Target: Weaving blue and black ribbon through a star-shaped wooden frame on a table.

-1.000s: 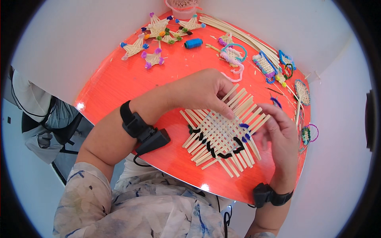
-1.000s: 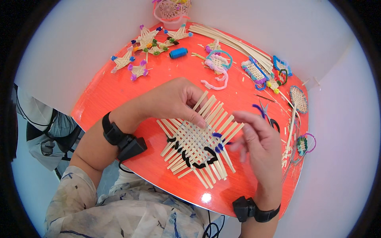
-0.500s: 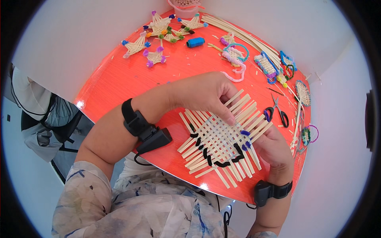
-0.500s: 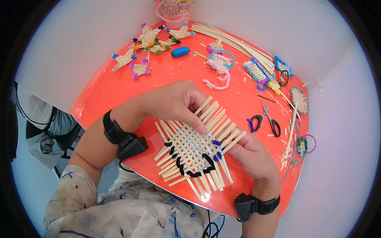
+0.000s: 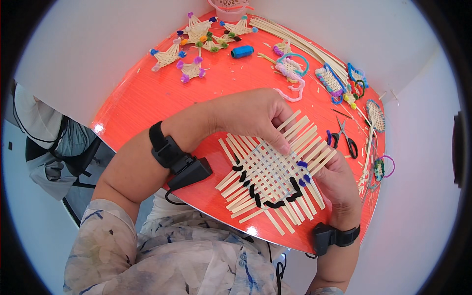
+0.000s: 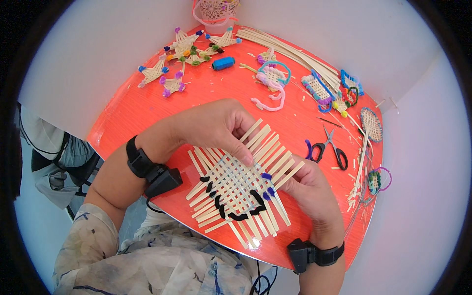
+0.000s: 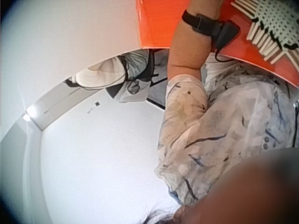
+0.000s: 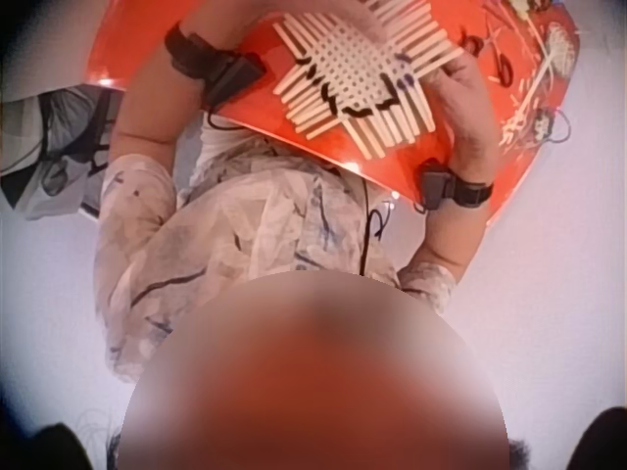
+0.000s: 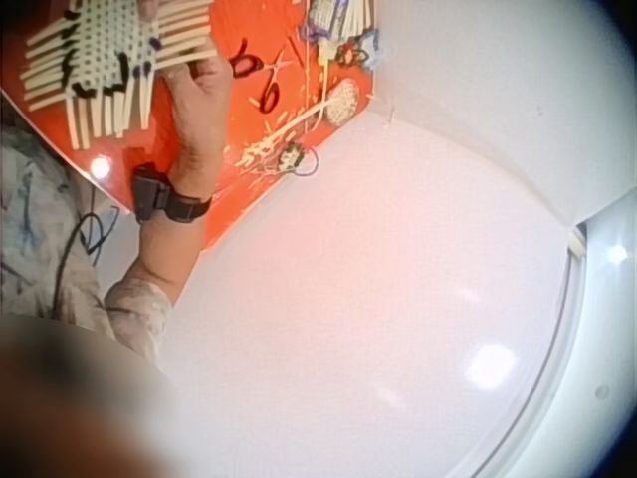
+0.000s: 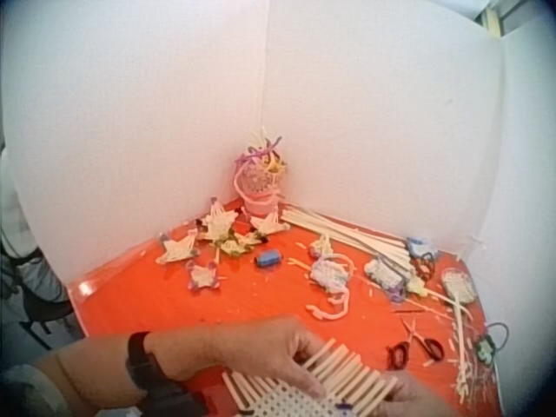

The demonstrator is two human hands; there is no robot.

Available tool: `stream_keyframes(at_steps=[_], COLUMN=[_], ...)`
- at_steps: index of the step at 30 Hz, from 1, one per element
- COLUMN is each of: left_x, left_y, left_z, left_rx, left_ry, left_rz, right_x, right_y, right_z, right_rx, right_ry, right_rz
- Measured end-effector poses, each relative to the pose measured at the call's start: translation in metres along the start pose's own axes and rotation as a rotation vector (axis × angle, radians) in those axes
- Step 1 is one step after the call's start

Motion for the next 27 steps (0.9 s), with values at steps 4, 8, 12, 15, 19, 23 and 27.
stream_keyframes(at_steps=[4, 8, 12, 15, 19, 23, 27], left_x=[0.0014, 0.0008, -0.0004, -0.0043, -0.0051, -0.0046, -0.0030], left_y=[-0.0023, -0.0034, -0.0032, -0.0049, -0.0056, -0.0025, -0.0020], left_z=[0.0001, -0.0009, -0.0019, -0.0025, -0.0030, -0.0016, -0.0003], left_rx=[0.029, 0.034, 0.016, 0.008, 0.002, 0.002, -0.005], left_ry=[0.018, 0.000, -0.031, -0.057, -0.072, -0.068, -0.052], left_rz=[-0.019, -0.028, -0.053, -0.003, 0.027, -0.001, 0.010], right_x=[-0.0012, -0.0007, -0.0029, -0.0050, -0.0053, -0.0039, -0.0049], right_y=[-0.0003, -0.0014, -0.0030, -0.0023, -0.0021, -0.0005, -0.0012], right_z=[0.0012, 0.0016, 0.0019, 0.0022, 0.0028, 0.0039, 0.0038], right_rx=[-0.037, -0.027, 0.007, 0.003, -0.003, -0.017, -0.034], right_ry=[0.010, -0.008, -0.048, -0.044, -0.033, -0.042, -0.046], right_rz=[-0.018, 0.012, -0.023, -0.045, -0.050, -0.063, -0.034])
Point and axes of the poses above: each hand's wrist, its own z-axis towards the middle knuckle, its own x-axis out of the palm, y = z × x, the point moved 7 cm from there along z, towards the middle knuckle, and after that the axes turned 8 degrees about -z, right-handed, at the moved point
